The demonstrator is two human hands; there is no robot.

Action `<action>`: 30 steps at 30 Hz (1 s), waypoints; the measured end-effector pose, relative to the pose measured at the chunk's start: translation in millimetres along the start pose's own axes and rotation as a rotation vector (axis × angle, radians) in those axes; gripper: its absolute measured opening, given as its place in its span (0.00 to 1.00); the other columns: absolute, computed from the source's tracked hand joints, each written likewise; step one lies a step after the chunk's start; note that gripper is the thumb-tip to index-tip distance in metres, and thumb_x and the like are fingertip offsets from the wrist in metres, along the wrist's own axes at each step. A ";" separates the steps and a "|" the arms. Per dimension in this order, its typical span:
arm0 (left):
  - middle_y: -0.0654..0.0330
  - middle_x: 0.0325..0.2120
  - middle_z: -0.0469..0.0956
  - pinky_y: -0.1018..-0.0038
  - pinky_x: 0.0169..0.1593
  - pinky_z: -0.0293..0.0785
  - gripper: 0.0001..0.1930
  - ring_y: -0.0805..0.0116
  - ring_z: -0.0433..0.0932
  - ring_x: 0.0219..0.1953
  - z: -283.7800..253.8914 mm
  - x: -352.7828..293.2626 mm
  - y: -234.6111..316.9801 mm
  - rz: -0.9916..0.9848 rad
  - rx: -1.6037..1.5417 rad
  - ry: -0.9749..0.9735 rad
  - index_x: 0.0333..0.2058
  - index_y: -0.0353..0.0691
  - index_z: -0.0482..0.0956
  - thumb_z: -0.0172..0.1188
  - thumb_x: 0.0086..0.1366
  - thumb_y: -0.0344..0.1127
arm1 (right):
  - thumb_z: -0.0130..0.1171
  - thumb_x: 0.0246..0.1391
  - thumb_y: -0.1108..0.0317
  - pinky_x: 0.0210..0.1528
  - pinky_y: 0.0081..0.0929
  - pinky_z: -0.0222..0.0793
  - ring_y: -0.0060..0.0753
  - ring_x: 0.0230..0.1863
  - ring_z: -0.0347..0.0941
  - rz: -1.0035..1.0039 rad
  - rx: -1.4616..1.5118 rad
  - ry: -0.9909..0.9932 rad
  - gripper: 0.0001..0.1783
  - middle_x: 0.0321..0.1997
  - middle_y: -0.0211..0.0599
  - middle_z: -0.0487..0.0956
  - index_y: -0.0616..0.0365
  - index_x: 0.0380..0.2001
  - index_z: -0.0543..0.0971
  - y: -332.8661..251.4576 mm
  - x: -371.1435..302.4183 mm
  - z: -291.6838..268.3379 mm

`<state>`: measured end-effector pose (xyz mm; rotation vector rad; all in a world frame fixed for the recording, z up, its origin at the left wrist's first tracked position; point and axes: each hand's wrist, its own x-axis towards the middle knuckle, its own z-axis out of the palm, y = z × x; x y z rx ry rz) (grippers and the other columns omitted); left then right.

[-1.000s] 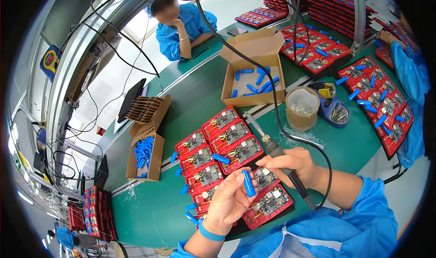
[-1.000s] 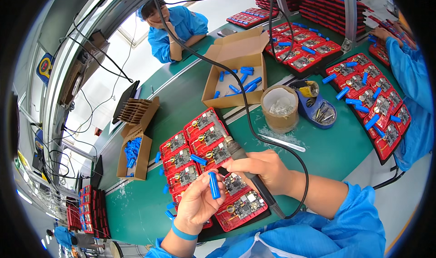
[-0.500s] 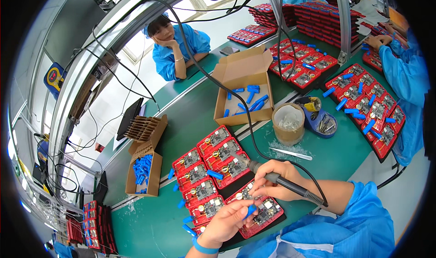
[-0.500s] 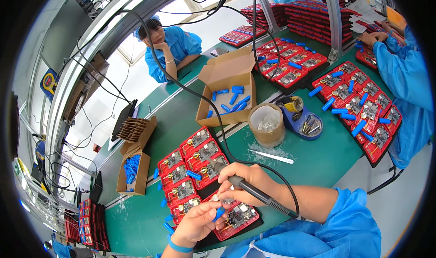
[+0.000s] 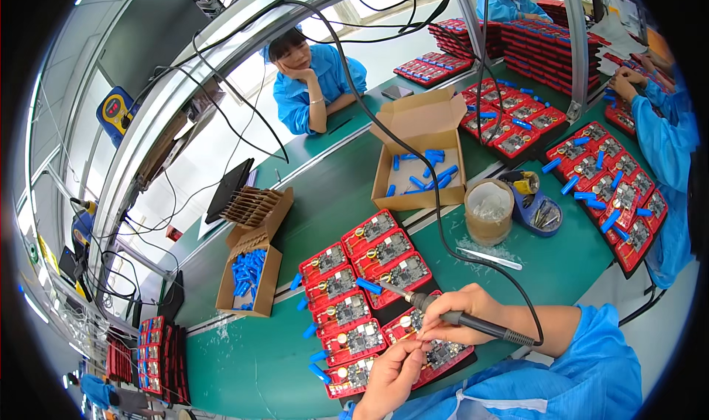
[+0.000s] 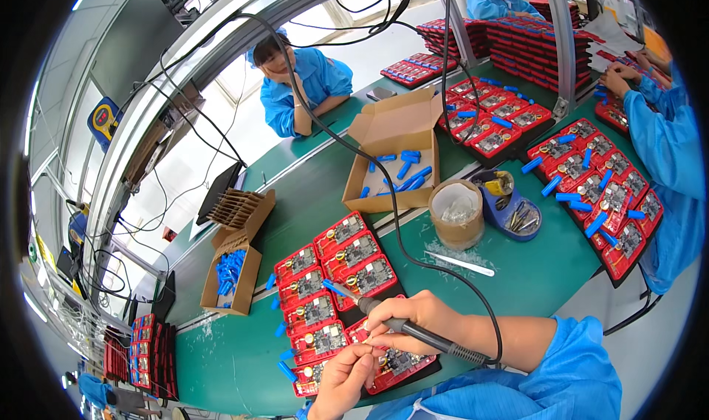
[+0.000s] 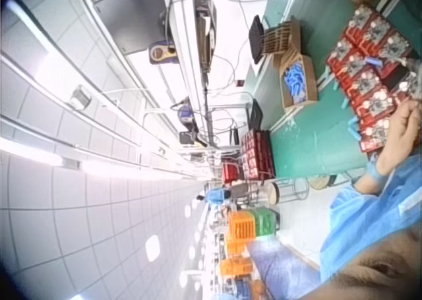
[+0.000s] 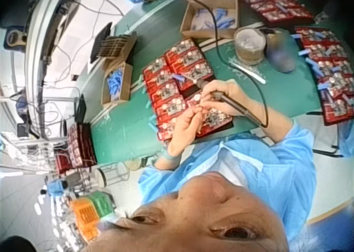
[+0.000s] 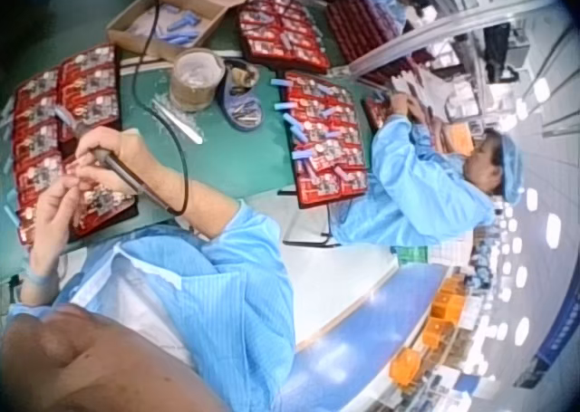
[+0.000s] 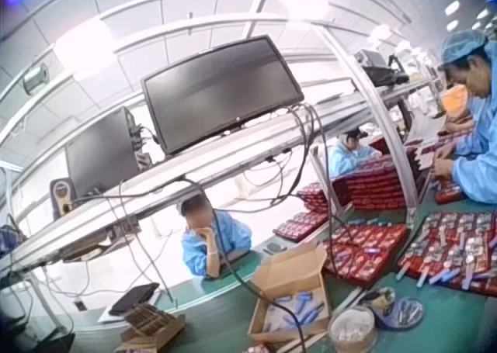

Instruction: The person assembles electronic devices by placing batteries and wires into casings and soldering electrical connections onto circuit boards using a soldering iron.

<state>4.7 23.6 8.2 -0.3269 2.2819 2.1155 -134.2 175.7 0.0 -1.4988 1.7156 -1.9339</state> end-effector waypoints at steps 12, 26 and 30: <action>0.50 0.25 0.74 0.68 0.32 0.70 0.04 0.54 0.74 0.28 24.4 -26.4 -11.6 0.367 0.601 -0.044 0.30 0.32 0.75 0.53 0.60 0.27 | 0.65 0.46 0.73 0.30 0.20 0.73 0.25 0.29 0.78 -0.100 -0.099 0.142 0.10 0.27 0.35 0.79 0.58 0.33 0.76 -0.4 3.9 -13.0; 0.60 0.20 0.74 0.75 0.31 0.67 0.05 0.70 0.72 0.26 -7.5 25.3 24.6 0.248 0.399 0.029 0.32 0.34 0.80 0.56 0.60 0.28 | 0.63 0.47 0.74 0.27 0.20 0.71 0.22 0.26 0.76 -0.039 -0.144 0.236 0.07 0.28 0.35 0.79 0.57 0.31 0.77 8.0 4.4 -9.5; 0.60 0.21 0.70 0.76 0.29 0.65 0.06 0.71 0.69 0.24 -7.8 37.8 14.7 0.252 0.201 0.036 0.33 0.33 0.80 0.56 0.61 0.28 | 0.66 0.45 0.73 0.30 0.19 0.72 0.23 0.29 0.78 -0.064 0.014 0.185 0.13 0.29 0.35 0.80 0.58 0.35 0.74 2.4 13.6 -4.4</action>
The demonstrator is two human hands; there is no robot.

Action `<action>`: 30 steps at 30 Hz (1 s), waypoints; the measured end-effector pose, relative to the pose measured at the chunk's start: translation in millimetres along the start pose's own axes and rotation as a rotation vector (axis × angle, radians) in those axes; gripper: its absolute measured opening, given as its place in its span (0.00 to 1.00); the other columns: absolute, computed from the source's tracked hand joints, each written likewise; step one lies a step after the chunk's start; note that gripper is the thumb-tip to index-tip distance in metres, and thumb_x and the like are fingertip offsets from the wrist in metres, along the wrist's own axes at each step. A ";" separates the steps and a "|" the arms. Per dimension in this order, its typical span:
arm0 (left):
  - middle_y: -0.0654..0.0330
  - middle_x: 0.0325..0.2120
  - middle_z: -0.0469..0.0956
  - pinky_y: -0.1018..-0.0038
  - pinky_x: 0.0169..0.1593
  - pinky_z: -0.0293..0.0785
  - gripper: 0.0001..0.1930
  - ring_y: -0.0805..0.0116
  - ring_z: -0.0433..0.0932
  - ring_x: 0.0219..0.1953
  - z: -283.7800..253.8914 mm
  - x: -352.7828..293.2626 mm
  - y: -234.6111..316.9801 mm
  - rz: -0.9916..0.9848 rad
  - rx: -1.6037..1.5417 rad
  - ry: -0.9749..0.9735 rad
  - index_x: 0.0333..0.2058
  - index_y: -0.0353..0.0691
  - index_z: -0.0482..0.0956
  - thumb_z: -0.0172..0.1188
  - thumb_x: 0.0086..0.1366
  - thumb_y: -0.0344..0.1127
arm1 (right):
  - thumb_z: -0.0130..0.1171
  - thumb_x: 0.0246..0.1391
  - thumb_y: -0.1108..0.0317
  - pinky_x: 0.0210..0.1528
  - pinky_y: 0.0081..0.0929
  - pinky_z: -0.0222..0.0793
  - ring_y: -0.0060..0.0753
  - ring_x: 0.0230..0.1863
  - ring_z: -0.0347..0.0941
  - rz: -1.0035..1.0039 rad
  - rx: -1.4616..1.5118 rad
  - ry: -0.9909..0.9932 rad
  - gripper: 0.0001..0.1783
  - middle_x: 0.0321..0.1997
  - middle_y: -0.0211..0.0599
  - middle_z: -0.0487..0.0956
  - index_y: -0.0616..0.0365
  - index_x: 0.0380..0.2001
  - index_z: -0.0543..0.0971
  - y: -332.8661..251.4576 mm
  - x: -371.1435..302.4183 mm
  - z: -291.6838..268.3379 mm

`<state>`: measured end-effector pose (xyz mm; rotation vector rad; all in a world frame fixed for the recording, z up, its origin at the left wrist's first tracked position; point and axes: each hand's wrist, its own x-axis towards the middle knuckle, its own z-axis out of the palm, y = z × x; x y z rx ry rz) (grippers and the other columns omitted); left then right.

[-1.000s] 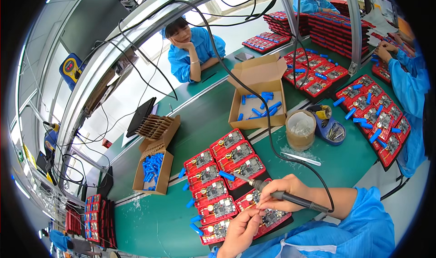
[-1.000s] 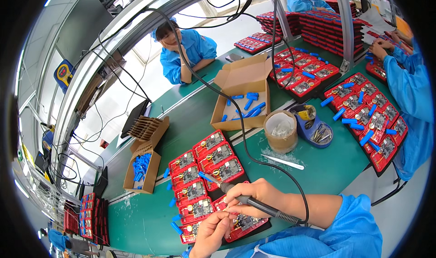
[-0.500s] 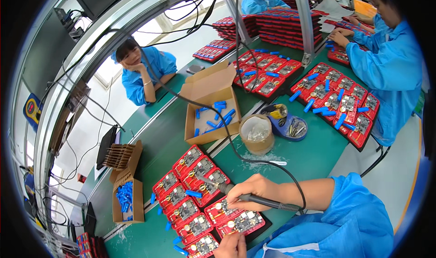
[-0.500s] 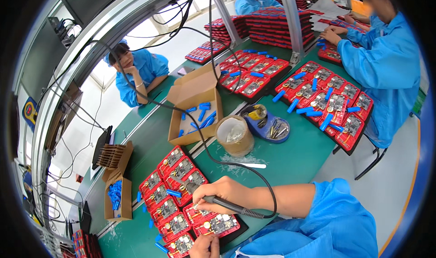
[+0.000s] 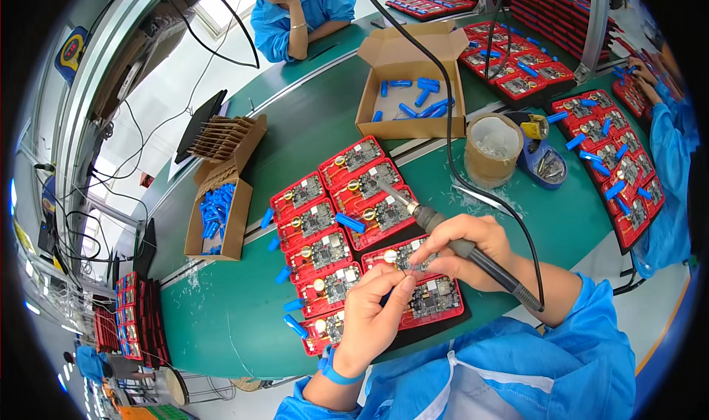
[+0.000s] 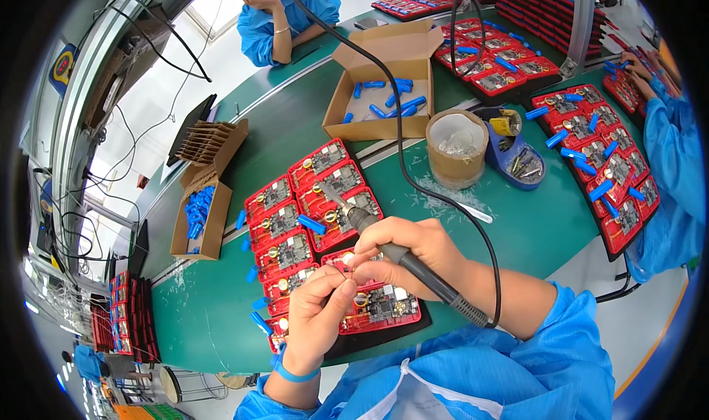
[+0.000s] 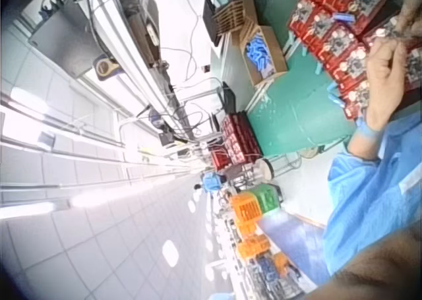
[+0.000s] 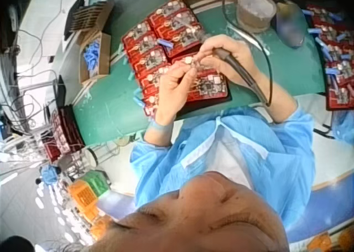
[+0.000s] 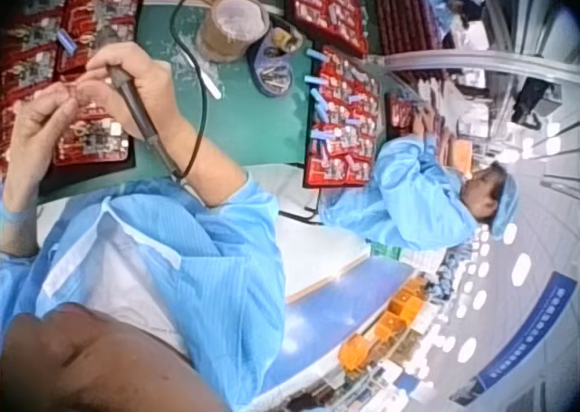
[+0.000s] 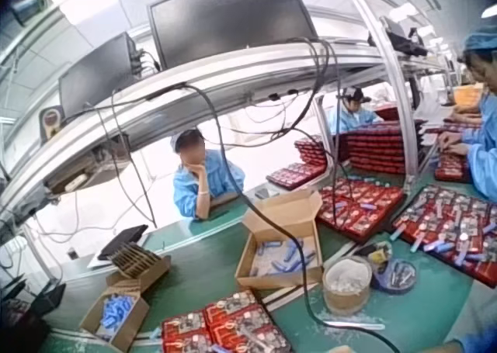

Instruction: The person assembles electronic devices by placing batteries and wires into casings and soldering electrical connections onto circuit boards using a soldering iron.

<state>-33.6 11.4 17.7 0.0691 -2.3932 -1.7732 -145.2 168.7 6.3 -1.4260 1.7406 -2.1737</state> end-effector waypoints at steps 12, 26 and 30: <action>0.58 0.21 0.72 0.75 0.28 0.67 0.06 0.69 0.72 0.25 1.0 2.0 -1.8 0.103 0.286 -0.107 0.33 0.34 0.79 0.56 0.61 0.28 | 0.65 0.43 0.76 0.22 0.12 0.64 0.13 0.20 0.72 0.352 0.086 -0.053 0.15 0.25 0.31 0.80 0.57 0.35 0.72 0.8 -3.3 4.8; 0.60 0.25 0.74 0.80 0.33 0.66 0.03 0.75 0.70 0.28 15.6 1.7 -17.2 0.148 -0.031 0.325 0.30 0.33 0.78 0.59 0.59 0.27 | 0.66 0.43 0.74 0.24 0.18 0.68 0.23 0.23 0.75 0.167 -0.155 0.092 0.13 0.26 0.35 0.78 0.57 0.32 0.73 -1.4 -8.9 12.8; 0.61 0.25 0.74 0.80 0.33 0.65 0.03 0.75 0.69 0.28 17.0 2.1 -21.0 0.107 -0.093 0.302 0.30 0.33 0.78 0.59 0.59 0.27 | 0.65 0.42 0.76 0.26 0.21 0.70 0.28 0.24 0.76 0.110 -0.162 0.086 0.12 0.26 0.36 0.78 0.58 0.31 0.74 3.7 -7.8 11.5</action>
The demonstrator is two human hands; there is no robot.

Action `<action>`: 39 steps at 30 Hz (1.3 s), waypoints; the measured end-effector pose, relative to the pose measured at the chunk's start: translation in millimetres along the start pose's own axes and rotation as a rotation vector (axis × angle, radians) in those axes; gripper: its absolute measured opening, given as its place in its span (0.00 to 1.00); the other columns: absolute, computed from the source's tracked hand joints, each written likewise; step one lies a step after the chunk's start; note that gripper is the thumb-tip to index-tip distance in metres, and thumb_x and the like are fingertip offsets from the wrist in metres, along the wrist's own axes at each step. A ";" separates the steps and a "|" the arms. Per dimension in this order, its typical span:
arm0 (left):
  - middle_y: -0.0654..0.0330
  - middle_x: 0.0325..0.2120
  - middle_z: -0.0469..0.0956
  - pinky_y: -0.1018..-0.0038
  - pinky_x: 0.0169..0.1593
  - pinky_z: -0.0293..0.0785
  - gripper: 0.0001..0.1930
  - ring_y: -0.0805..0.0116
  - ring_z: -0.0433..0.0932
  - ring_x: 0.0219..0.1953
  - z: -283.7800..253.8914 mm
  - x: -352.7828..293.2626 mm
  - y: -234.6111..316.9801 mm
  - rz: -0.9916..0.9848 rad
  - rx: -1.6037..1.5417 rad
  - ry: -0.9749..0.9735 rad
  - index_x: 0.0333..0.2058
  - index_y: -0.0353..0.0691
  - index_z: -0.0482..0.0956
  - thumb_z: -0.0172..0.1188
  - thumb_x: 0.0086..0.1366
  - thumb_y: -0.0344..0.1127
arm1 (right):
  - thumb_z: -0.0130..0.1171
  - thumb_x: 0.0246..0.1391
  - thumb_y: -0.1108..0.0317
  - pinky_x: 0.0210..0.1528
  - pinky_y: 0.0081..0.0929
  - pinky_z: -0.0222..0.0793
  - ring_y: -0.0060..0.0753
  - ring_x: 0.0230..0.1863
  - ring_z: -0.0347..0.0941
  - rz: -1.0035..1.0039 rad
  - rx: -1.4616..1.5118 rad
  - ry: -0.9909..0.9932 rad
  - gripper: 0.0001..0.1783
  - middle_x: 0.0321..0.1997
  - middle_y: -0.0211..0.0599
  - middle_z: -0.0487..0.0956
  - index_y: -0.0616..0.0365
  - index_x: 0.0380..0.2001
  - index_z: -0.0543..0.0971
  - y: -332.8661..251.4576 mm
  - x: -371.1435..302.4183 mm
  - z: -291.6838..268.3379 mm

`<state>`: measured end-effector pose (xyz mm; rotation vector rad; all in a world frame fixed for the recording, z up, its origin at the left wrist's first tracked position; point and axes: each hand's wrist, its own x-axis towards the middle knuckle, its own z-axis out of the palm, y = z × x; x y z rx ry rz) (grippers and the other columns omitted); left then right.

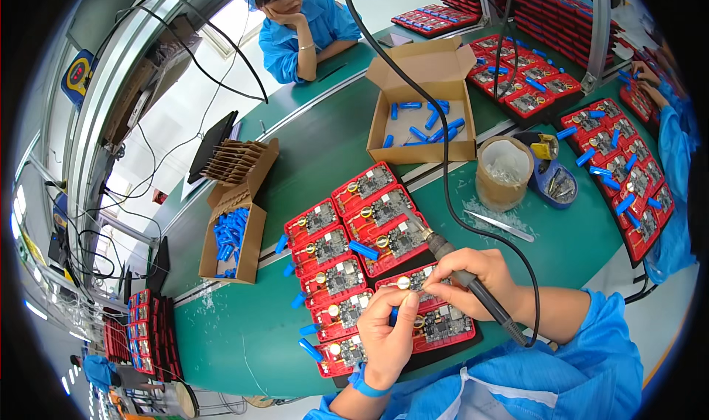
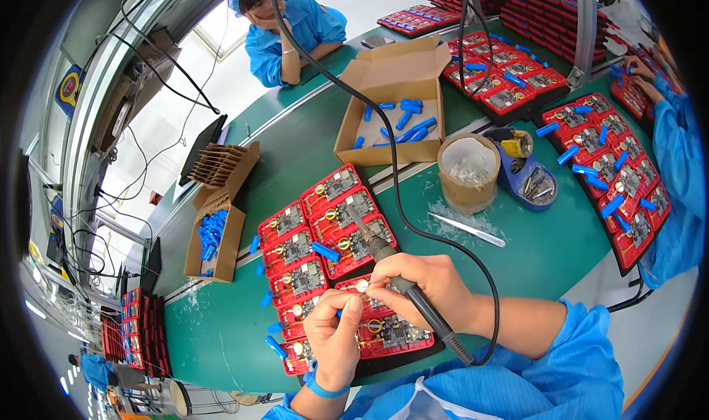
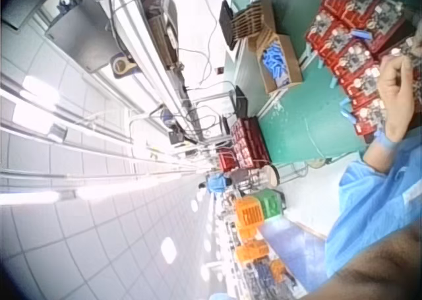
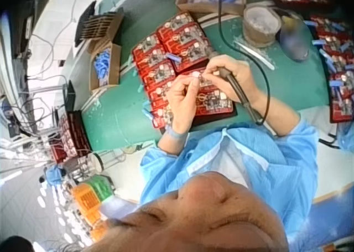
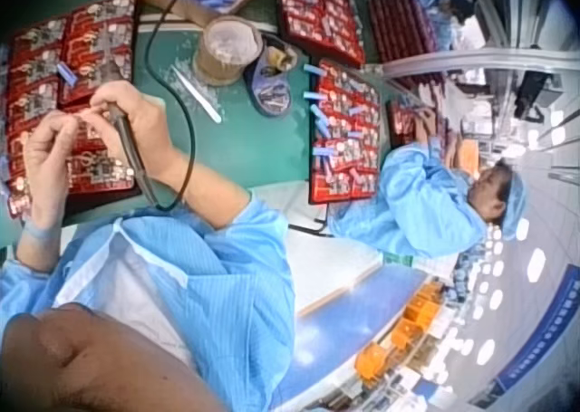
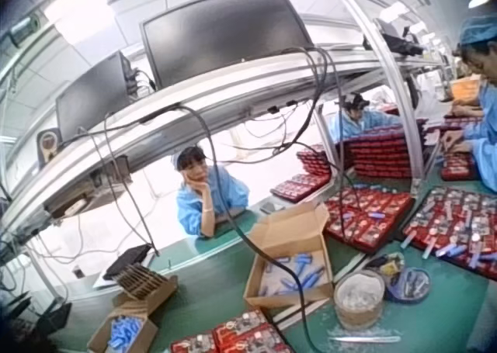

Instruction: The person assembles electronic devices by placing batteries and wires into casings and soldering electrical connections onto circuit boards using a soldering iron.

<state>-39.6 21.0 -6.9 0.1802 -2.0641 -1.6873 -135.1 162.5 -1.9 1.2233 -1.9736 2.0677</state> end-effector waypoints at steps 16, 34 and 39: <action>0.62 0.23 0.72 0.81 0.32 0.64 0.02 0.76 0.67 0.27 2.0 -0.6 -4.7 -0.033 -0.097 0.028 0.29 0.32 0.77 0.58 0.59 0.25 | 0.65 0.43 0.76 0.29 0.24 0.72 0.35 0.28 0.78 -0.039 -0.010 -0.007 0.11 0.29 0.37 0.79 0.58 0.31 0.75 -0.4 1.6 1.2; 0.64 0.19 0.74 0.74 0.35 0.60 0.02 0.71 0.70 0.23 -19.5 4.4 16.6 0.012 0.203 -0.247 0.24 0.39 0.78 0.61 0.55 0.28 | 0.66 0.45 0.72 0.34 0.19 0.74 0.27 0.33 0.80 0.075 0.077 -0.250 0.12 0.29 0.36 0.81 0.59 0.34 0.75 -7.7 10.5 -23.1; 0.64 0.19 0.75 0.74 0.35 0.60 0.02 0.71 0.71 0.24 -19.8 8.2 17.8 0.043 0.256 -0.339 0.24 0.39 0.78 0.62 0.54 0.28 | 0.65 0.45 0.74 0.34 0.19 0.74 0.27 0.34 0.80 0.036 0.086 -0.271 0.12 0.29 0.35 0.81 0.59 0.35 0.75 -4.8 13.5 -23.9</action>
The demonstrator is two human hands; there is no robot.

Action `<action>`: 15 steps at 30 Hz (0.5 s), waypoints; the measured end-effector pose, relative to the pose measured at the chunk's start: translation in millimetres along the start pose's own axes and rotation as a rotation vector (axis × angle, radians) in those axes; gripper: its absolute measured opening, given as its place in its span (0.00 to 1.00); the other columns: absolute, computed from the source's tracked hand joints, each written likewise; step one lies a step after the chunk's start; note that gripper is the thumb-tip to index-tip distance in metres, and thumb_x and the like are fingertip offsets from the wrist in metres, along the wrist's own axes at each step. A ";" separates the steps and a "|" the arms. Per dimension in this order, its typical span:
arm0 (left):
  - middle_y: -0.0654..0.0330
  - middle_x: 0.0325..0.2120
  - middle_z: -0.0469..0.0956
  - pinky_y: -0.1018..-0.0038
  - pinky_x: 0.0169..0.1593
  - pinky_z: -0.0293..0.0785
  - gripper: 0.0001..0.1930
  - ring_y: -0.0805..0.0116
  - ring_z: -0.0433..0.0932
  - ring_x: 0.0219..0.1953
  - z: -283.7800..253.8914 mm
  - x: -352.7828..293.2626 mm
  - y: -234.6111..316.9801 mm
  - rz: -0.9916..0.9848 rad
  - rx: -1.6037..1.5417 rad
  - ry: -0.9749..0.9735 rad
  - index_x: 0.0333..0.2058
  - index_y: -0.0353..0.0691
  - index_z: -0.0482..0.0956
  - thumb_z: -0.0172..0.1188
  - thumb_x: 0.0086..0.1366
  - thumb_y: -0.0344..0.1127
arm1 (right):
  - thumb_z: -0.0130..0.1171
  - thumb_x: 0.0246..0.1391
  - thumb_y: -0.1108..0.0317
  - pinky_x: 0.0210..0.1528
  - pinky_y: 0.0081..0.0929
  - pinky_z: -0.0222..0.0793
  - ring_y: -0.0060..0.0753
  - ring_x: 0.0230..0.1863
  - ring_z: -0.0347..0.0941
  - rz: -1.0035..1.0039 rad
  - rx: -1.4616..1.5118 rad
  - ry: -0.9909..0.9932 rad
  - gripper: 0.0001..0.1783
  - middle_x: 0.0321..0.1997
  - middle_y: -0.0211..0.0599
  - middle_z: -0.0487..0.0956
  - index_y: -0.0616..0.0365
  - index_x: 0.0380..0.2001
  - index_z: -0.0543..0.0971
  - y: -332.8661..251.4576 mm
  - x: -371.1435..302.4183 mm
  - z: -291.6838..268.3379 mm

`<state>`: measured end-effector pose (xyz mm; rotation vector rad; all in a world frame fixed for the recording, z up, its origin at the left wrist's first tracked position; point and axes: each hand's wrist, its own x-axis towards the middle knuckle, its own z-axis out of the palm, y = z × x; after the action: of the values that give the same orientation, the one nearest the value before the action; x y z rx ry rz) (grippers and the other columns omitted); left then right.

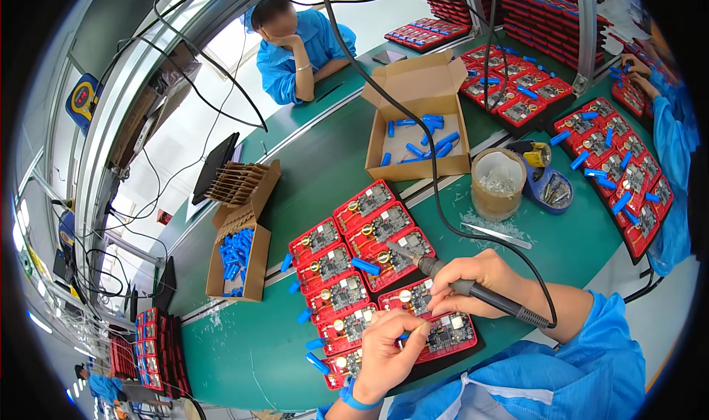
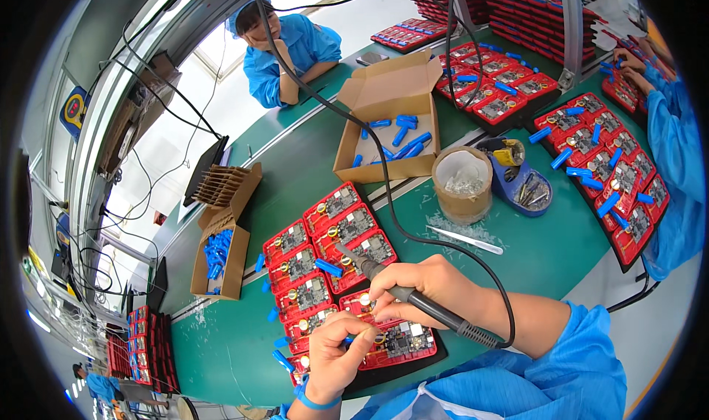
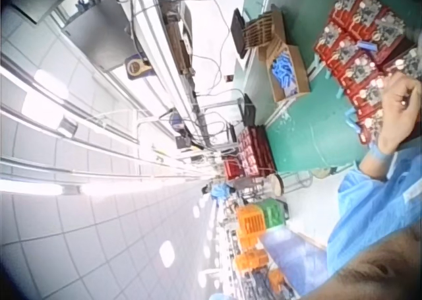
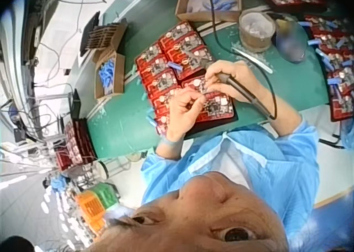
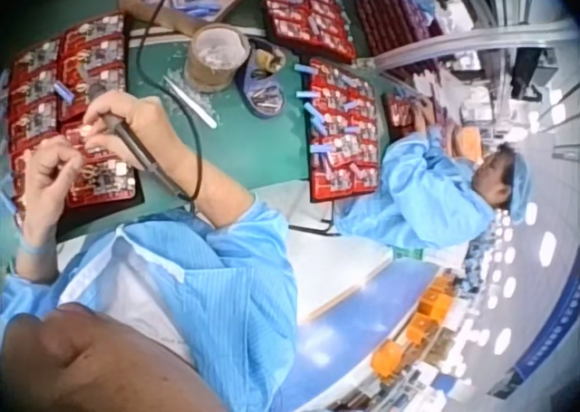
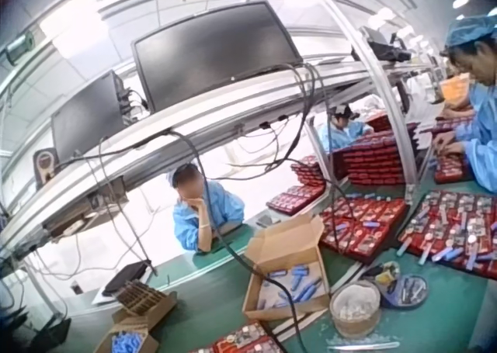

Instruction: The person assembles electronic devices by placing batteries and wires into casings and soldering electrical connections onto circuit boards using a soldering iron.

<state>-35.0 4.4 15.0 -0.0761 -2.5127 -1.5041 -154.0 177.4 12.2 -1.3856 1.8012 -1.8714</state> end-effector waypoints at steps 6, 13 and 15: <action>0.63 0.20 0.75 0.74 0.36 0.62 0.02 0.71 0.71 0.24 1.7 -2.8 1.5 -0.082 -0.137 0.031 0.25 0.38 0.78 0.61 0.55 0.27 | 0.66 0.43 0.73 0.34 0.21 0.74 0.27 0.31 0.79 0.040 0.014 -0.018 0.13 0.31 0.33 0.80 0.57 0.33 0.75 -2.5 -3.1 1.6; 0.62 0.19 0.75 0.73 0.31 0.64 0.01 0.70 0.71 0.24 -17.1 -29.0 18.0 -0.137 -0.103 0.024 0.25 0.36 0.78 0.60 0.55 0.25 | 0.64 0.43 0.76 0.30 0.25 0.73 0.34 0.28 0.78 -0.170 -0.064 -0.032 0.09 0.28 0.35 0.79 0.55 0.30 0.77 -8.9 -16.2 7.5; 0.60 0.20 0.76 0.75 0.30 0.65 0.00 0.70 0.72 0.24 -35.7 -39.7 13.6 -0.249 -0.089 0.125 0.26 0.35 0.78 0.60 0.55 0.24 | 0.64 0.42 0.77 0.30 0.25 0.73 0.37 0.28 0.78 -0.106 -0.097 0.105 0.08 0.27 0.35 0.80 0.55 0.28 0.77 -6.2 -17.9 -6.2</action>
<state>11.3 -17.9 34.9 0.3191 -2.4266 -1.6554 -145.9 195.5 10.2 -1.4676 1.9273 -1.9683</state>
